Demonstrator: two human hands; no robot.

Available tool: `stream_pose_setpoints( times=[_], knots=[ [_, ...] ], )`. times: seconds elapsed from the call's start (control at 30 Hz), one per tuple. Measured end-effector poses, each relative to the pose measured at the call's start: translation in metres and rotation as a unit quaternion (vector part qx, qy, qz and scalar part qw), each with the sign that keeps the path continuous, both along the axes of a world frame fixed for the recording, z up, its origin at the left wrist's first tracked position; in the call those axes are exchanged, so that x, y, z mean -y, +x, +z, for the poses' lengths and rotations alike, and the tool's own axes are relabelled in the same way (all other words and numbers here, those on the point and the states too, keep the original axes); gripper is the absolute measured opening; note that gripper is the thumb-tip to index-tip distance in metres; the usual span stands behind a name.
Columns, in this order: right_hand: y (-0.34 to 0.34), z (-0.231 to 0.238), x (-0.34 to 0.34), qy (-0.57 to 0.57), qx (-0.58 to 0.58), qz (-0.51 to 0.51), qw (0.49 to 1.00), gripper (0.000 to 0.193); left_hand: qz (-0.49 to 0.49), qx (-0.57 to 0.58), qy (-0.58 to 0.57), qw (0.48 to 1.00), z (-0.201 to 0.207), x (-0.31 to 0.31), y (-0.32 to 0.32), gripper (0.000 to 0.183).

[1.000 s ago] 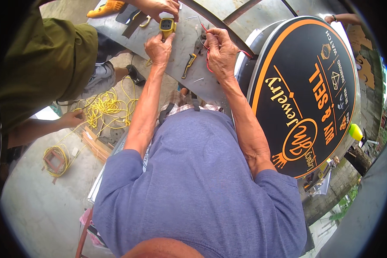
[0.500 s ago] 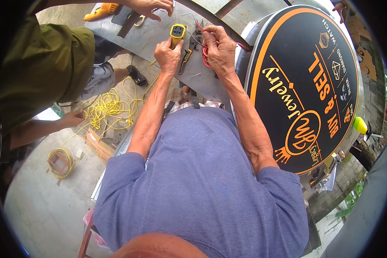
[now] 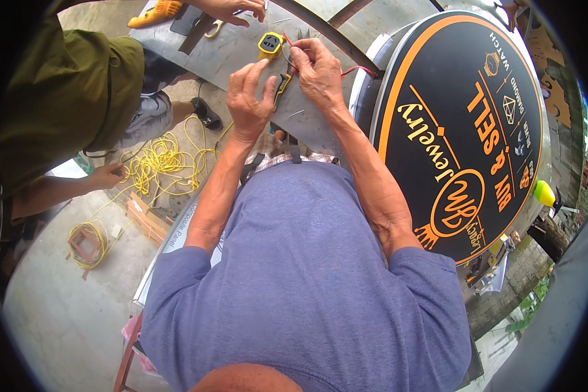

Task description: The recorder is assembling a circular sign by riveting the frame and wiring internal electronics with assistants.

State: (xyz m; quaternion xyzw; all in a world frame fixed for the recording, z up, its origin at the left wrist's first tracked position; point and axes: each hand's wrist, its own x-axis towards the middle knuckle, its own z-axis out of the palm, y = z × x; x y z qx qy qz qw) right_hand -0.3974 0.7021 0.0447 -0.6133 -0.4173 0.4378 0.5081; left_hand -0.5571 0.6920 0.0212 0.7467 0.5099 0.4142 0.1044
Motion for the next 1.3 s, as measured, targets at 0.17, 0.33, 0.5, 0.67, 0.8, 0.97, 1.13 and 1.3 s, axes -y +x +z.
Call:
stream_pose_setpoints(
  times=[0.17,0.33,0.5,0.67,0.8,0.97,1.13,1.3],
  knots=[
    [-0.013,0.001,-0.006,-0.011,-0.012,0.041,0.999,0.019,-0.037,0.034,0.035,0.998,0.018,-0.005,0.013,0.032],
    [-0.008,0.007,-0.01,-0.065,-0.006,0.062,0.996,0.02,-0.052,0.056,0.057,0.995,0.009,-0.016,0.002,0.016],
    [-0.004,0.006,-0.013,0.025,0.118,0.024,0.992,0.018,-0.011,0.057,0.039,0.998,0.002,-0.02,-0.017,0.017],
    [-0.003,0.002,-0.016,0.003,0.008,0.052,0.999,0.019,0.026,0.103,0.01,0.994,-0.005,-0.038,-0.025,0.014],
    [-0.005,-0.005,-0.019,0.026,-0.044,0.08,0.995,0.023,0.02,0.12,0.003,0.993,-0.013,-0.048,-0.024,0.013],
    [-0.005,-0.014,-0.017,0.138,0.276,0.067,0.949,0.021,0.024,0.093,0.032,0.995,-0.018,-0.051,-0.024,0.012],
    [-0.008,-0.02,-0.02,0.194,0.407,0.063,0.89,0.015,0.02,0.089,0.028,0.995,-0.019,-0.051,-0.023,0.016],
    [-0.009,-0.019,-0.015,0.251,0.355,0.036,0.9,0.019,0.015,0.11,0.056,0.992,-0.019,-0.057,-0.023,0.017]
  ],
)
